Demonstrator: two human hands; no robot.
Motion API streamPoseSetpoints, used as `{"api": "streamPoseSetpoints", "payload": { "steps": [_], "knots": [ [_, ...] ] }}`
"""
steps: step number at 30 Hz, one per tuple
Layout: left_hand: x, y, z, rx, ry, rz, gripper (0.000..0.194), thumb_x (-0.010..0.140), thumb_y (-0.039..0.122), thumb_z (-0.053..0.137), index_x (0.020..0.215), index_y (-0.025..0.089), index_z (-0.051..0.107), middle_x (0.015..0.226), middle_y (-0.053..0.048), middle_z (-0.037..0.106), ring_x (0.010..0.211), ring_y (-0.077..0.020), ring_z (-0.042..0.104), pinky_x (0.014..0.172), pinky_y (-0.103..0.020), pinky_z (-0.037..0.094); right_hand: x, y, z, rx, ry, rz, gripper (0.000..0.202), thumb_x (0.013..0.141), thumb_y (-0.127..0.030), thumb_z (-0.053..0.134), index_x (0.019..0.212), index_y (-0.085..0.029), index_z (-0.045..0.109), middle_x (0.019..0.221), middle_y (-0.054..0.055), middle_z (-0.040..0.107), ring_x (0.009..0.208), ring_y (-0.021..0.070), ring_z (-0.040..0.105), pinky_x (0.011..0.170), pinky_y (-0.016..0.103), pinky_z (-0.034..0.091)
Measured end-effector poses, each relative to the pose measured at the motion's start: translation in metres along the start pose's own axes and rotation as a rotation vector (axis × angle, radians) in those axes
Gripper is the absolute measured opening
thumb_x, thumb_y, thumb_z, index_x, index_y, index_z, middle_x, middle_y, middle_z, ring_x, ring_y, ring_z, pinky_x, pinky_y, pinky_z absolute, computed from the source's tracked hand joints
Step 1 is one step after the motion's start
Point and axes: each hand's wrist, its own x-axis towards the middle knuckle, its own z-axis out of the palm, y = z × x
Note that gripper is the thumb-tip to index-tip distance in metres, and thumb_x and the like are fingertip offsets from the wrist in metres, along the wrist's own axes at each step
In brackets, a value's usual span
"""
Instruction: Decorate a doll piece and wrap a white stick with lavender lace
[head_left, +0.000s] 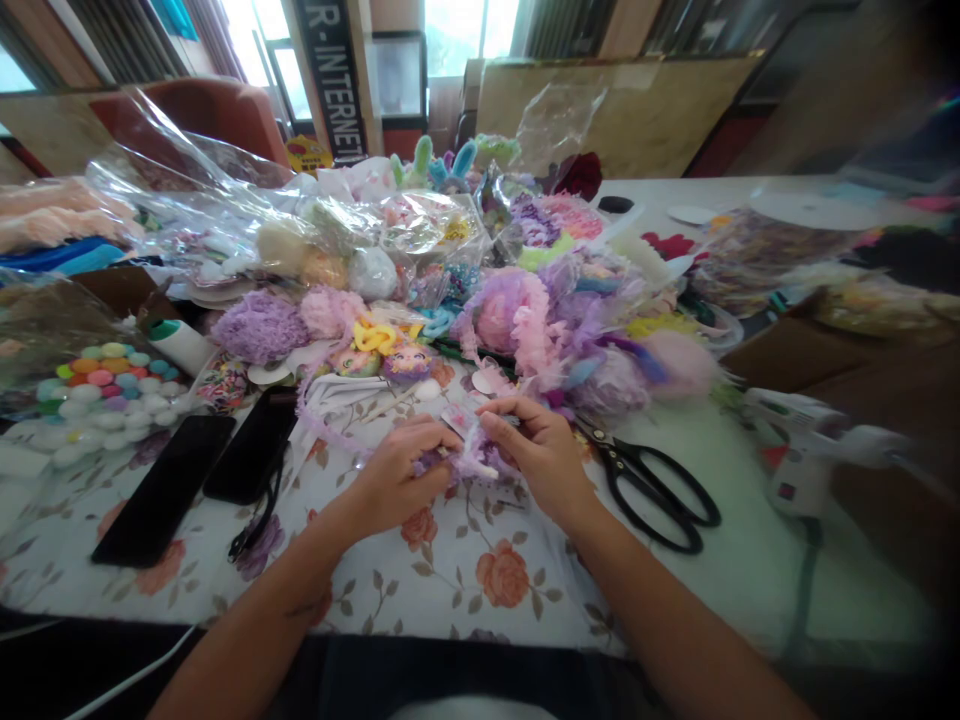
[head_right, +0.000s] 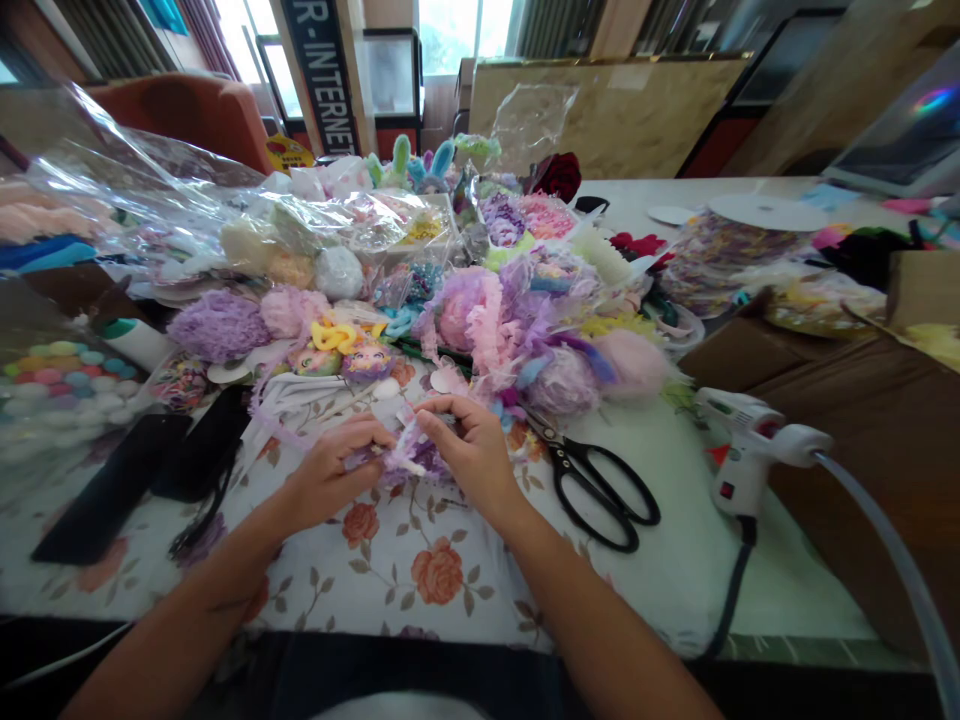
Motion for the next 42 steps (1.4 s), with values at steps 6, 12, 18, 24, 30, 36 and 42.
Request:
{"api": "streamPoseSetpoints", "payload": {
  "steps": [6,12,18,24,30,36,42],
  "knots": [
    [0.003,-0.003,0.001,-0.474,0.175,-0.273,0.019,0.085,0.029,0.059,0.102,0.021,0.053,0.082,0.0,0.056,0.07,-0.0125,0.054,0.064,-0.025,0.044,-0.001,0.001,0.005,-0.082,-0.122,0.014,0.025,0.084,-0.039,0.06,0.082,-0.016,0.065,0.054,-0.004,0.045,0.046,0.0081,0.036,0.042,0.022,0.028],
    [0.007,-0.001,-0.003,-0.629,0.253,-0.393,0.04,0.085,0.029,0.061,0.123,0.022,0.051,0.079,0.002,0.057,0.068,-0.0106,0.053,0.062,-0.022,0.042,-0.008,0.006,0.013,-0.302,-0.137,-0.187,0.021,0.087,-0.032,0.057,0.094,-0.015,0.068,0.063,-0.002,0.055,0.051,0.0097,0.041,0.049,0.023,0.033],
    [0.004,-0.01,0.0,-0.691,0.305,-0.431,0.024,0.087,0.037,0.057,0.105,0.022,0.065,0.074,0.002,0.056,0.066,-0.0105,0.052,0.064,-0.022,0.043,-0.013,0.004,0.015,-0.39,-0.153,-0.23,0.021,0.084,-0.032,0.061,0.094,-0.015,0.067,0.061,-0.003,0.051,0.05,0.0091,0.039,0.048,0.023,0.032],
    [0.007,-0.008,-0.003,-0.448,0.293,-0.403,0.023,0.087,0.039,0.057,0.09,0.018,0.065,0.074,0.001,0.056,0.067,-0.0124,0.052,0.064,-0.024,0.043,-0.009,-0.001,0.008,-0.193,-0.225,-0.071,0.035,0.09,-0.041,0.051,0.067,-0.017,0.059,0.051,-0.004,0.042,0.046,0.0086,0.034,0.044,0.023,0.026],
    [0.005,-0.007,0.0,0.14,0.322,-0.153,0.02,0.092,0.03,0.049,0.097,0.018,0.064,0.088,-0.005,0.064,0.084,-0.0192,0.058,0.078,-0.032,0.045,-0.007,-0.007,0.007,-0.251,-0.331,-0.185,0.041,0.093,-0.038,0.047,0.057,-0.018,0.049,0.056,-0.002,0.043,0.052,0.0104,0.039,0.052,0.025,0.031],
    [0.0,-0.011,0.005,0.461,0.205,-0.099,0.023,0.094,0.024,0.041,0.099,0.017,0.062,0.092,-0.008,0.064,0.088,-0.0212,0.058,0.078,-0.034,0.046,-0.012,0.001,0.011,-0.574,-0.395,-0.463,0.03,0.089,-0.027,0.052,0.062,-0.019,0.044,0.062,-0.003,0.043,0.055,0.01,0.038,0.055,0.025,0.03],
    [0.0,-0.008,0.006,0.499,0.05,-0.008,0.015,0.086,0.019,0.045,0.086,0.018,0.06,0.084,-0.006,0.061,0.083,-0.0205,0.056,0.074,-0.033,0.045,-0.011,0.004,0.007,-0.616,-0.196,-0.542,0.024,0.092,-0.025,0.048,0.068,-0.02,0.047,0.06,-0.003,0.044,0.055,0.0113,0.04,0.056,0.026,0.03]
  ]
}}
